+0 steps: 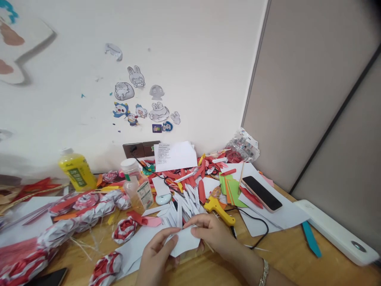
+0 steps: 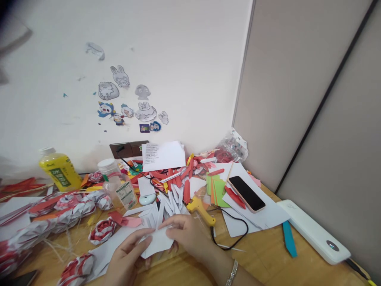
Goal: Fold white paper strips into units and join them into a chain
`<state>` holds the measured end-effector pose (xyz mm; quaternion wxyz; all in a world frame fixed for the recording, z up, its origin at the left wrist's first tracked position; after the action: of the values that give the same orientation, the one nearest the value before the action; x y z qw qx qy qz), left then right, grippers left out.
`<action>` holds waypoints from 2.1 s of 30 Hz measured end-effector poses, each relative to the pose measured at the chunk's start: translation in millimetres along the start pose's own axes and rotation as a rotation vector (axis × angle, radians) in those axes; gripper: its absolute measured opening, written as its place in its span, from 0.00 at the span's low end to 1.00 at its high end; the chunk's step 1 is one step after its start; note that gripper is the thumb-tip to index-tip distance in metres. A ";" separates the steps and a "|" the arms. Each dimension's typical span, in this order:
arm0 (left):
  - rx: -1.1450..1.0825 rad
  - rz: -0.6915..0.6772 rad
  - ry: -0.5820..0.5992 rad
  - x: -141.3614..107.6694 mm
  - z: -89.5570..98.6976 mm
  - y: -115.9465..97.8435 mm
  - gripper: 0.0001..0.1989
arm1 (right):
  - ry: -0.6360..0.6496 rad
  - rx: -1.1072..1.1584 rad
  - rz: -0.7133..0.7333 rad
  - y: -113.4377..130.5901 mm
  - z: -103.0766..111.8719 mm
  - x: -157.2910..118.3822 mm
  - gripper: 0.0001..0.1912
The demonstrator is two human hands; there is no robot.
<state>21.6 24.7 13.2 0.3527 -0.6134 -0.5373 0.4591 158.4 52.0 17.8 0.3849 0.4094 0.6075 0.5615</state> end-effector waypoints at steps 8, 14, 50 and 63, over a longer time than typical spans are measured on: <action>-0.042 0.019 0.044 -1.0 -4.4 -0.4 0.07 | 0.024 -0.015 0.089 0.9 -0.2 1.4 0.10; 0.085 -0.028 0.027 -2.0 -6.9 -5.7 0.11 | 0.049 -0.147 0.116 2.7 2.4 0.1 0.10; 0.410 -0.034 0.044 3.3 -3.5 1.9 0.15 | -0.051 -0.496 0.206 16.2 -0.1 -4.1 0.05; 0.497 -0.030 0.056 2.5 -4.6 2.3 0.13 | -0.039 -0.539 0.213 15.2 -2.4 -3.5 0.05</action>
<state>26.6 27.1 12.1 0.5142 -0.5121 -0.4068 0.5548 158.5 48.4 33.1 0.4303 0.3644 0.3826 0.7319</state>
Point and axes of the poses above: each hand's wrist, its own x-axis towards the middle knuckle, its own z-axis out of the back of the hand, y = z × x, the point moved 5 cm from there along x, towards the middle knuckle
